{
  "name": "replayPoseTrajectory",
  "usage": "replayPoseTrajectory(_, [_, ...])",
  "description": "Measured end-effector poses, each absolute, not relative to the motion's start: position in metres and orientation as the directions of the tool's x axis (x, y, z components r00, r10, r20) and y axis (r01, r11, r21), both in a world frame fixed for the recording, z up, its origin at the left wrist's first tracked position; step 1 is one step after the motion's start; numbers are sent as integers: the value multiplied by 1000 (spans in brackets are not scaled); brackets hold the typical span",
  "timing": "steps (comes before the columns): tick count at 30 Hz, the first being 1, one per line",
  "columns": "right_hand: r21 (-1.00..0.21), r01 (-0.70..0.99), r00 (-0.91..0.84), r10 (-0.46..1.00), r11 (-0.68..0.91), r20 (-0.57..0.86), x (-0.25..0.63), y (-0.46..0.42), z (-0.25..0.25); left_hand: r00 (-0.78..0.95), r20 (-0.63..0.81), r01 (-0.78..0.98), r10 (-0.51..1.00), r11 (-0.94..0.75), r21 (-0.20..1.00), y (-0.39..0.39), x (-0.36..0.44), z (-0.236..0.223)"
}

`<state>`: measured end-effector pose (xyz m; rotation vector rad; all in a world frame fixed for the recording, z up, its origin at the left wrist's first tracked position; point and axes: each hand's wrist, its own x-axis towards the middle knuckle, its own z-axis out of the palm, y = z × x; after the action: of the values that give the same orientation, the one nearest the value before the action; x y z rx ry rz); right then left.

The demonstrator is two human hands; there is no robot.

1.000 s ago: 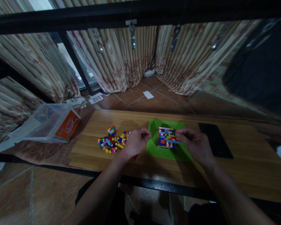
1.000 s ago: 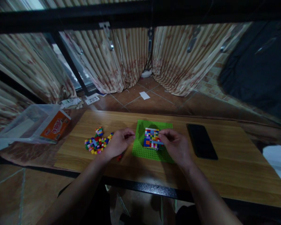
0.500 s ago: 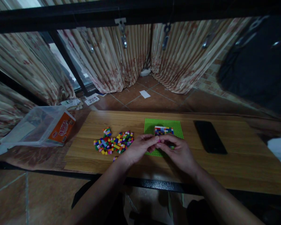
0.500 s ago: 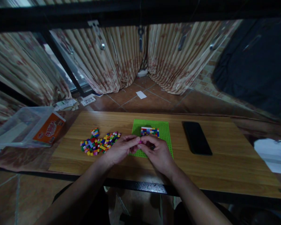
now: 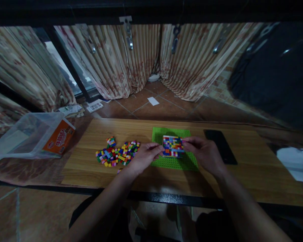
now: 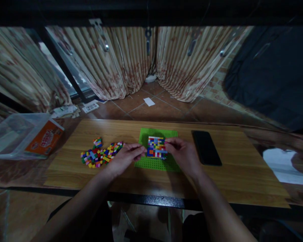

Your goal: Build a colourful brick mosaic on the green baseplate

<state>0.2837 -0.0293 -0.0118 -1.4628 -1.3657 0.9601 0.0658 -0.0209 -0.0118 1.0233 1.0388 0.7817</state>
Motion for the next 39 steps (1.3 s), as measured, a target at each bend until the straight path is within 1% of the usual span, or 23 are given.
replayPoseTrajectory(3, [-919, 389, 89, 995, -67, -35, 300, -24, -10, 315, -320, 8, 893, 335, 942, -18, 64, -12])
replayPoseTrajectory(7, [-849, 527, 31, 999, -47, -36, 303, -25, -7, 347, -318, 52, 882, 321, 946, -19, 64, -13])
replayPoseTrajectory(10, [-805, 593, 10, 1000, 16, 27, 302, -27, -7, 369, -320, 78, 873, 314, 946, -21, 64, -12])
replayPoseTrajectory(13, [-767, 635, -55, 995, 96, 79, 303, -28, -9, 383, -317, 100, 868, 303, 948, -21, 64, -13])
replayPoseTrajectory(19, [-689, 672, -218, 961, 273, 168, 304, -28, -8, 403, -322, 139, 857, 291, 947, -19, 60, -16])
replayPoseTrajectory(23, [-669, 668, -254, 944, 327, 209, 304, -28, -7, 406, -312, 136, 859, 281, 950, -19, 59, -16])
replayPoseTrajectory(29, [-674, 692, -212, 965, 258, 152, 305, -29, -9, 404, -284, 170, 870, 233, 957, -19, 57, -18])
replayPoseTrajectory(32, [-712, 676, -146, 982, 190, 124, 305, -30, -10, 397, -263, 184, 879, 205, 961, -19, 56, -19])
replayPoseTrajectory(36, [-839, 543, -63, 998, 48, 17, 304, -27, -16, 405, -247, 185, 880, 186, 965, -19, 56, -19])
replayPoseTrajectory(39, [-899, 432, -10, 996, -77, -90, 304, -24, -20, 406, -249, 202, 879, 179, 963, -19, 57, -18])
